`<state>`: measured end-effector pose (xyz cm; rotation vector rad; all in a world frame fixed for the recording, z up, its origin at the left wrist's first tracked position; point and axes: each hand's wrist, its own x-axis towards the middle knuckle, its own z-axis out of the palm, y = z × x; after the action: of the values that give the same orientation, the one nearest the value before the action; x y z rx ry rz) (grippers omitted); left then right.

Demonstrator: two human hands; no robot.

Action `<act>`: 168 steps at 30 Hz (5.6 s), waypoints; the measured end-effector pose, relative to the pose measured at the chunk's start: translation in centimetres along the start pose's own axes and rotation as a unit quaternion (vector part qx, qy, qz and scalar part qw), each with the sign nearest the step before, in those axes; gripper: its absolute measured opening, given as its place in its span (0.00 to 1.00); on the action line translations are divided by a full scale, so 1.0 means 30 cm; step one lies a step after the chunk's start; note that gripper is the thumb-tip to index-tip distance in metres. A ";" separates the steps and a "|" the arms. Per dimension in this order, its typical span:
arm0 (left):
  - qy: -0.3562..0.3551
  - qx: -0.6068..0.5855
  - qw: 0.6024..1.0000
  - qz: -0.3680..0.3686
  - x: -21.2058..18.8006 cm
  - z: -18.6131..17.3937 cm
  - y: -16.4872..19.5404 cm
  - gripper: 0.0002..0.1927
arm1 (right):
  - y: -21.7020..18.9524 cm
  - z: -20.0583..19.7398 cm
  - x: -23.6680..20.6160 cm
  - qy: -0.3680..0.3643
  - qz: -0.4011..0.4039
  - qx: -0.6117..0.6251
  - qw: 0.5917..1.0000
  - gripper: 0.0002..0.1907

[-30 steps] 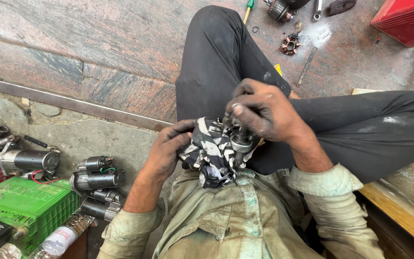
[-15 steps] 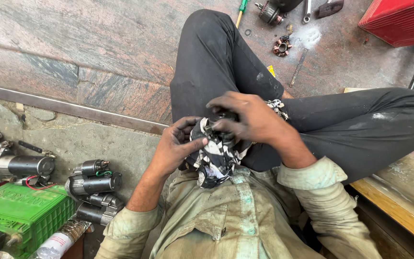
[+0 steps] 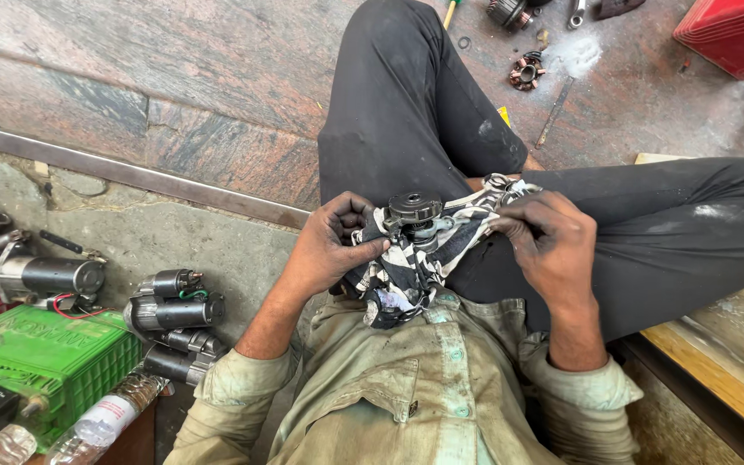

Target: The person sits on the workshop floor and works on a starter motor held on their lap. They wipe and clean the starter's drive assembly with a cloth and a small abrasive piece, manipulate its gears and parts by hand, and press components together while reassembling the unit.

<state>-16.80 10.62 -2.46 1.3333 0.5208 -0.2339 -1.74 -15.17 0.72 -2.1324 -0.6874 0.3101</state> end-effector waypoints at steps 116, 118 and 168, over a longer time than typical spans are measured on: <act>0.271 0.211 0.939 0.022 0.099 -0.022 -0.134 0.36 | 0.325 0.217 0.595 -0.161 0.357 -0.337 0.856 0.17; 0.267 0.285 0.920 -0.024 0.087 -0.024 -0.130 0.38 | 0.324 0.226 0.603 -0.166 0.372 -0.319 0.856 0.17; 0.377 0.202 0.902 -0.061 0.305 -0.007 -0.210 0.41 | 0.330 0.224 0.620 -0.165 0.067 -0.386 0.905 0.11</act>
<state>-11.78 10.54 -12.37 1.7921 1.2638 0.0966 14.07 -4.85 -10.80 -2.9310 -0.9704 0.5505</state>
